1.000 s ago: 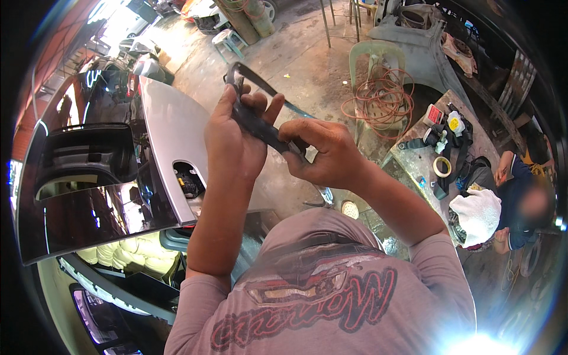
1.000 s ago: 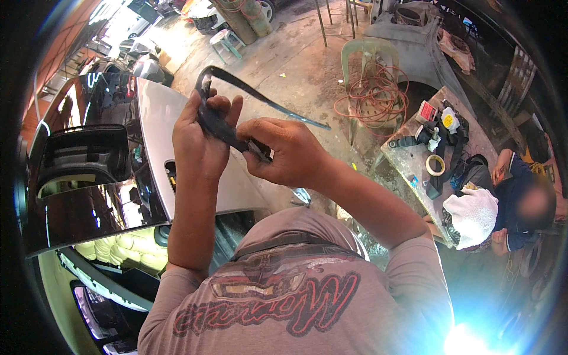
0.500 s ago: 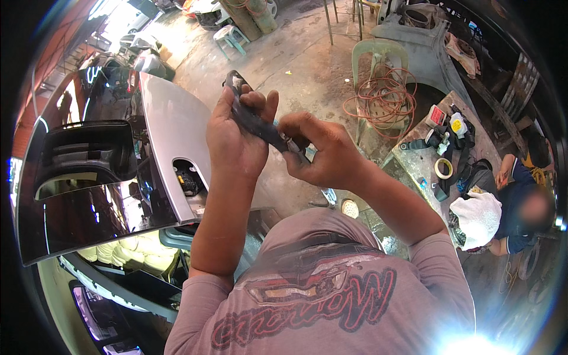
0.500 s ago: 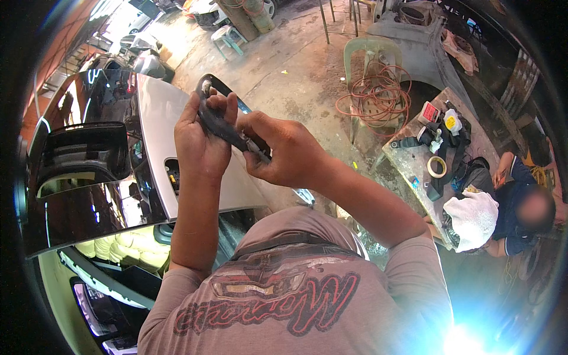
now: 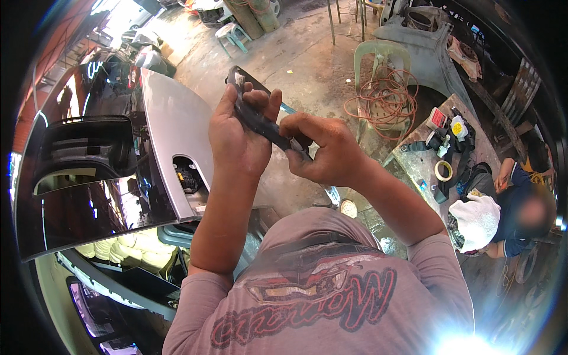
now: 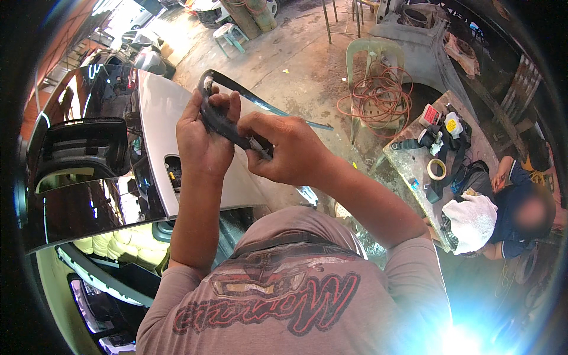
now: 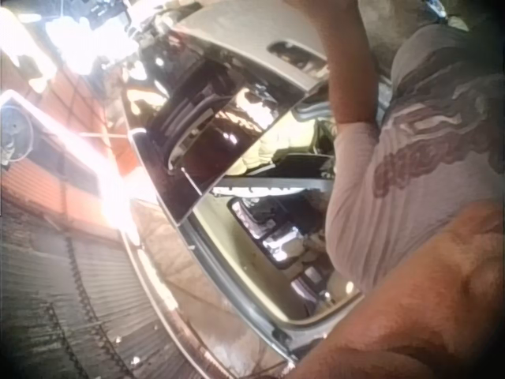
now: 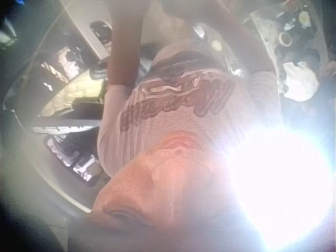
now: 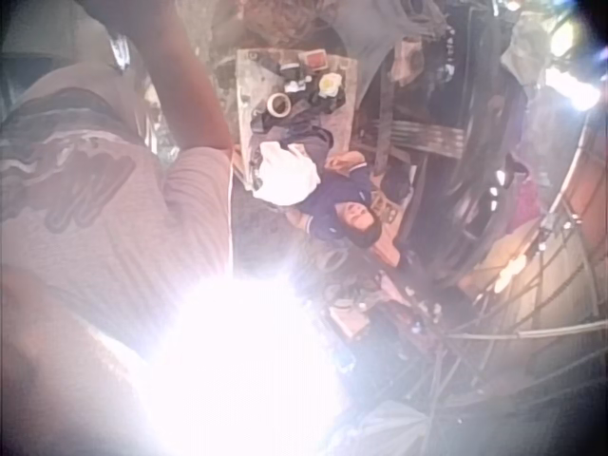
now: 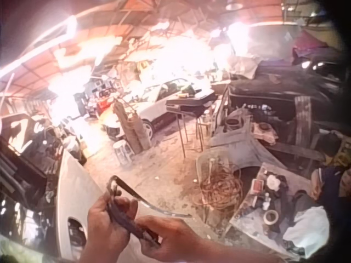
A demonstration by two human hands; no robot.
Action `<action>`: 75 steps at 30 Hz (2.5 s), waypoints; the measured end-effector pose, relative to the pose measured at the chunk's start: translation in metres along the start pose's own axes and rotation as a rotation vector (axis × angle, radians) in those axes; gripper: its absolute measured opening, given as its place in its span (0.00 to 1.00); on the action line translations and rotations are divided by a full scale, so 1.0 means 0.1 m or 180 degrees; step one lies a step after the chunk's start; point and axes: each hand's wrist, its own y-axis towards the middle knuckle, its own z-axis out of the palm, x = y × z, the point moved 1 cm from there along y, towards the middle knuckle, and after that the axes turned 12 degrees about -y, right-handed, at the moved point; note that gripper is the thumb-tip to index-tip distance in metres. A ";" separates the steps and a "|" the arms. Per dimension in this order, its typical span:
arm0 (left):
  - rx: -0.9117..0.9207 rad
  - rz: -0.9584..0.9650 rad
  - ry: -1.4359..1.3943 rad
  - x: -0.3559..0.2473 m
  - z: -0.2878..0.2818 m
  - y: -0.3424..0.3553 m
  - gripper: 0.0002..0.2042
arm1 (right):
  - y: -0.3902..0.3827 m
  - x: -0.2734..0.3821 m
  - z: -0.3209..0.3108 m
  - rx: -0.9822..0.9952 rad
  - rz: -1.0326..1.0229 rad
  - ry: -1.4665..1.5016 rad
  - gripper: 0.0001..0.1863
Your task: The person removes a weatherstrip from a car door using a power drill and a pry tool. They then apply a white sealant to the weatherstrip using a small tool. The person works on the door panel and the weatherstrip separately.
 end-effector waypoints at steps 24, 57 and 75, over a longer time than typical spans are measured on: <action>-0.0112 0.0103 -0.0004 0.03 -0.03 -0.01 0.12 | -0.09 -0.03 0.02 0.0168 0.0268 0.0041 0.22; 0.0709 0.0637 0.1062 0.19 -0.04 -0.21 0.18 | 0.09 -0.15 -0.19 0.0983 0.1816 0.1286 0.13; 0.0486 0.0782 0.1080 0.23 -0.13 -0.20 0.17 | 0.06 -0.07 -0.18 0.0915 0.2031 0.1194 0.09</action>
